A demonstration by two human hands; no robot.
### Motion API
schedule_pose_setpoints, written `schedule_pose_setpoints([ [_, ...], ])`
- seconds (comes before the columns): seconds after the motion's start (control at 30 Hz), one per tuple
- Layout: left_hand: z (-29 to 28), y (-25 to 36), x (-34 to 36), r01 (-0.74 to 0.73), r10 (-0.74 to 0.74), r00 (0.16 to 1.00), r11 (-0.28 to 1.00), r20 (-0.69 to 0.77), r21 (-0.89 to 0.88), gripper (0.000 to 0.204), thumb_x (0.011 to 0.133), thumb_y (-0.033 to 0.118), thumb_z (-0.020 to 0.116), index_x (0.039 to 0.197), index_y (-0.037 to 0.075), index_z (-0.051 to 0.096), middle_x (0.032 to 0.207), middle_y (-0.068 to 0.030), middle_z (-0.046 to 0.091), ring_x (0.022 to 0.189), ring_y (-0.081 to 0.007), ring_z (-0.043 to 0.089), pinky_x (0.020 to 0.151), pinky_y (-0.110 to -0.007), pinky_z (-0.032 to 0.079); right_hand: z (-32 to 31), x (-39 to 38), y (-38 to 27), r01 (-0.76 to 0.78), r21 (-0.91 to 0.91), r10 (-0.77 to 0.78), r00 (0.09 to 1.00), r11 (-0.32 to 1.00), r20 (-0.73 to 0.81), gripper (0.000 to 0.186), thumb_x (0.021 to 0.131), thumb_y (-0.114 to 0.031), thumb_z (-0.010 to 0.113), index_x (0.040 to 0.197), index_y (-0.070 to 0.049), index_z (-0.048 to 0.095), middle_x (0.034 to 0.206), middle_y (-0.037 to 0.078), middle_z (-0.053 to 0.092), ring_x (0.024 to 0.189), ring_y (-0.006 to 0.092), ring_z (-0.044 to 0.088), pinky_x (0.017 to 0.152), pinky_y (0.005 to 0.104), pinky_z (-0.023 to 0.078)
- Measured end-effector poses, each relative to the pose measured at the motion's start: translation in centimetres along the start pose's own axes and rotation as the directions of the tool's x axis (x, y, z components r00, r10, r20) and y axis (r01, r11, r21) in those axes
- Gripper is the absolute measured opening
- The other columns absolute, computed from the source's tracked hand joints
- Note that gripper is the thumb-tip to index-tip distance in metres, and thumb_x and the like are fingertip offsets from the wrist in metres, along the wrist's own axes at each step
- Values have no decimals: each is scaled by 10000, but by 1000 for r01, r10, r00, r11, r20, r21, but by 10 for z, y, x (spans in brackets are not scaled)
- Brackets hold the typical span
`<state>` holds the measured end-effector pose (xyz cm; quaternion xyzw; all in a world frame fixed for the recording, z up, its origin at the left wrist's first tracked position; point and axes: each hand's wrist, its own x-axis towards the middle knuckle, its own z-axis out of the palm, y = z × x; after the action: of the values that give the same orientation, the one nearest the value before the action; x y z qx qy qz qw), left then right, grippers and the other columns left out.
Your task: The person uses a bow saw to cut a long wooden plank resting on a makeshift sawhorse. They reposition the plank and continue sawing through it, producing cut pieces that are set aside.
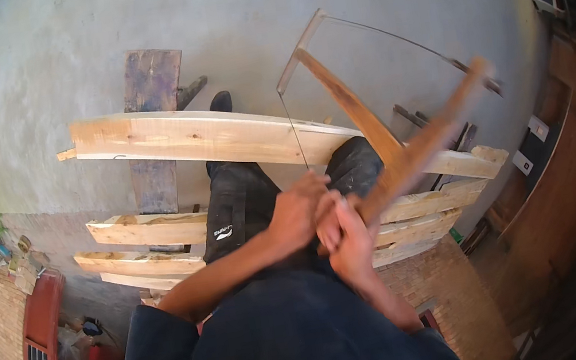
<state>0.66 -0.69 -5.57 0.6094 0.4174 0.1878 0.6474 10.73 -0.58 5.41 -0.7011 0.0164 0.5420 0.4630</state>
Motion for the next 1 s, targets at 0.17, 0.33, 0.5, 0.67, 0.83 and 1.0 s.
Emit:
schedule_pose_setpoints([
  [0.17, 1, 19, -5, -35, 35, 999, 999, 38, -3, 230, 990, 246, 677, 959, 24, 727, 956, -163, 718, 1056, -372, 691, 1031, -472, 537, -4, -31, -9, 14, -25, -15, 998, 1000, -60, 308, 1069, -216, 553, 801, -117, 437, 552, 28, 429, 418, 132, 382, 418, 304, 328],
  [0.33, -1, -85, 60, -14, 12, 992, 1000, 126, 11, 236, 970, 264, 584, 970, 48, 680, 913, -172, 662, 894, -426, 636, 788, -470, 530, 18, 96, 40, -46, 23, 49, 992, 999, -120, 408, 1052, -208, 601, 713, -115, 395, 557, 14, 398, 429, 147, 351, 470, 335, 318],
  [0.5, -10, 30, -4, -105, 108, 987, 994, 119, -25, 214, 995, 228, 640, 928, 45, 728, 1002, -158, 725, 1055, -372, 708, 1146, -519, 485, -5, -38, -14, 36, 118, -33, 999, 992, -23, 320, 1070, -172, 553, 783, -92, 437, 576, 51, 468, 455, 125, 408, 427, 289, 329],
  [0.67, 18, 11, -6, -10, 11, 1000, 999, 25, -44, 297, 1036, 274, 597, 1001, 18, 742, 1075, -188, 724, 1160, -400, 674, 1190, -510, 433, -18, -21, -5, -31, 126, 44, 994, 992, -100, 379, 1088, -253, 510, 755, -148, 360, 538, 3, 350, 416, 145, 336, 442, 323, 311],
  [0.83, 14, -89, 57, 16, -19, 994, 999, 104, 33, 333, 1039, 280, 544, 1156, 13, 703, 1145, -235, 713, 1142, -451, 646, 1067, -483, 505, -7, 90, 49, -25, 63, 32, 993, 998, -113, 395, 1060, -241, 590, 728, -127, 410, 555, 8, 392, 428, 140, 362, 455, 320, 315],
  [1.0, -3, 10, 9, -77, 78, 997, 996, 27, -36, 294, 1027, 293, 606, 982, 45, 758, 1037, -157, 739, 1134, -366, 680, 1140, -474, 485, 3, -7, -11, -7, 137, 19, 996, 991, -87, 332, 1089, -180, 537, 787, -78, 444, 572, 34, 432, 439, 134, 392, 445, 301, 343],
])
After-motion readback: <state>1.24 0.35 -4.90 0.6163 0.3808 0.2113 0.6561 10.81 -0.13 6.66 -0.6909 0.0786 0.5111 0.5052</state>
